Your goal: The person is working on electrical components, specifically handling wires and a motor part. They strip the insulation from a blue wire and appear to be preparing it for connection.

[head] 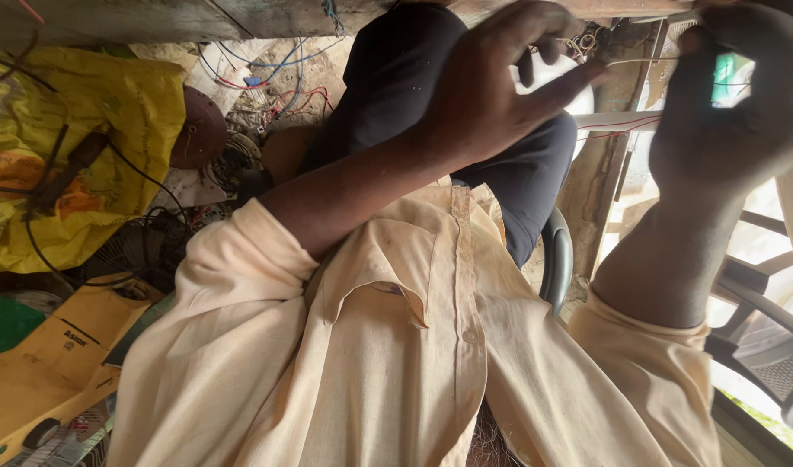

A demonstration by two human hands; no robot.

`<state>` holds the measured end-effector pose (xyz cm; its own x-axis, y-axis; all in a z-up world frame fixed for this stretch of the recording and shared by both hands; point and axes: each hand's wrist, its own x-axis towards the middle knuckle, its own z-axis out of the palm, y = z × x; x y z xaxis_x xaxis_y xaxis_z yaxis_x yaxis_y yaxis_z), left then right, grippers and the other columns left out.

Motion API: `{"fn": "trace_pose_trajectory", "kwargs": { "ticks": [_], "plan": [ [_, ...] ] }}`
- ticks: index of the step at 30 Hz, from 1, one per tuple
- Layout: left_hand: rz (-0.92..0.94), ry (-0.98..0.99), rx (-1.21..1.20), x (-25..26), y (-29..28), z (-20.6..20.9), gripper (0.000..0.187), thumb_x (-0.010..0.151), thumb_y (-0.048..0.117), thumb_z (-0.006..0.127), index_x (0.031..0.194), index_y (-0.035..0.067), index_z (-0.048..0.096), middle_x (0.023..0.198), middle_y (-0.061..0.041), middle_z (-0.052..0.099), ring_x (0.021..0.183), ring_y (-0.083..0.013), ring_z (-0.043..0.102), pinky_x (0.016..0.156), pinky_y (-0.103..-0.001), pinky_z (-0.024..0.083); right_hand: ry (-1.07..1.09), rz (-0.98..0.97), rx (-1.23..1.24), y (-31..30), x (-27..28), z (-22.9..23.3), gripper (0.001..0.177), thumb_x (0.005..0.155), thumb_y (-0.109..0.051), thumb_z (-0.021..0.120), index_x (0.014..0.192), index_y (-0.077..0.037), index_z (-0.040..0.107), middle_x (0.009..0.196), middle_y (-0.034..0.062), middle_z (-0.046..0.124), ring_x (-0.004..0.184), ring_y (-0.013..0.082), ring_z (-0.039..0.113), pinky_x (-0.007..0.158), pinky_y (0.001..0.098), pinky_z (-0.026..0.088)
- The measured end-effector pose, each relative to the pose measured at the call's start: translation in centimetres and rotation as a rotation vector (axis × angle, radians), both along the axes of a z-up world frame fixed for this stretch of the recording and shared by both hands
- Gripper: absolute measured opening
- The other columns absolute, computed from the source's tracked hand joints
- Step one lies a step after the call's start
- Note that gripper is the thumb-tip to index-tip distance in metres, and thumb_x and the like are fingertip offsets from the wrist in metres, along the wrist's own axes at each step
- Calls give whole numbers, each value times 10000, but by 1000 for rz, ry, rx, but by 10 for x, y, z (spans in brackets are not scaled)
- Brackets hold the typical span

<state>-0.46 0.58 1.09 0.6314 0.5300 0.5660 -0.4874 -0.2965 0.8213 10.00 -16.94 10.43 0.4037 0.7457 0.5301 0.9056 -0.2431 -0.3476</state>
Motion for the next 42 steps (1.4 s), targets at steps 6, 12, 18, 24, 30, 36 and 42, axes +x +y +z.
{"fn": "trace_pose_trajectory", "kwargs": {
  "ticks": [6, 12, 18, 24, 30, 36, 42],
  "plan": [
    [-503, 34, -619, 38, -15, -4, 258, 1084, 323, 672, 965, 94, 668, 740, 22, 658, 628, -45, 601, 614, -250, 508, 116, -132, 96, -30, 2, -14, 87, 1184, 116, 723, 1230, 79, 659, 1123, 162, 654, 917, 205, 623, 802, 279, 499],
    [-433, 76, -544, 36, -10, -22, 243, 1055, 331, 657, 972, 114, 728, 808, 26, 763, 737, -40, 724, 610, -229, 574, 76, -201, 49, -39, -4, -24, 94, 1088, 74, 688, 1169, 27, 686, 1147, 135, 610, 979, 186, 622, 811, 285, 543],
    [-308, 57, -498, 23, -1, -21, 350, 1037, 441, 637, 871, 137, 691, 766, 49, 725, 665, -12, 684, 567, -210, 553, -69, -137, -88, -28, -5, -19, 72, 1096, 6, 766, 1148, 3, 715, 1108, 119, 662, 1042, 238, 665, 847, 328, 516],
    [-586, 290, -662, 29, -6, -10, 322, 1017, 405, 574, 985, 109, 699, 742, 41, 641, 626, -26, 625, 507, -211, 502, -58, -138, -32, -20, -7, -19, 81, 1080, 5, 733, 1157, -12, 716, 1117, 119, 656, 1036, 230, 678, 845, 323, 549],
    [-528, -143, -613, 59, -25, -17, 224, 1097, 257, 696, 1026, 48, 736, 868, -28, 749, 781, -105, 714, 659, -283, 571, -10, -179, 9, -29, -13, -26, 82, 1063, -1, 723, 1141, -6, 695, 1133, 122, 651, 997, 221, 675, 813, 317, 572],
    [-299, 185, -450, 24, -9, -28, 203, 1013, 216, 736, 890, 55, 721, 671, 17, 641, 601, -53, 578, 551, -249, 472, -2, -126, -40, -36, -11, -27, 104, 1058, 46, 687, 1153, 5, 683, 1138, 130, 646, 1009, 233, 656, 841, 312, 571],
    [-33, 55, -197, 11, 6, -25, 207, 1022, 165, 748, 867, 43, 687, 724, 3, 701, 653, -75, 655, 616, -267, 513, -117, 20, -144, -5, -1, -7, 219, 980, 62, 668, 1185, 8, 718, 1103, 138, 652, 1007, 267, 663, 842, 344, 525]
  ]
}}
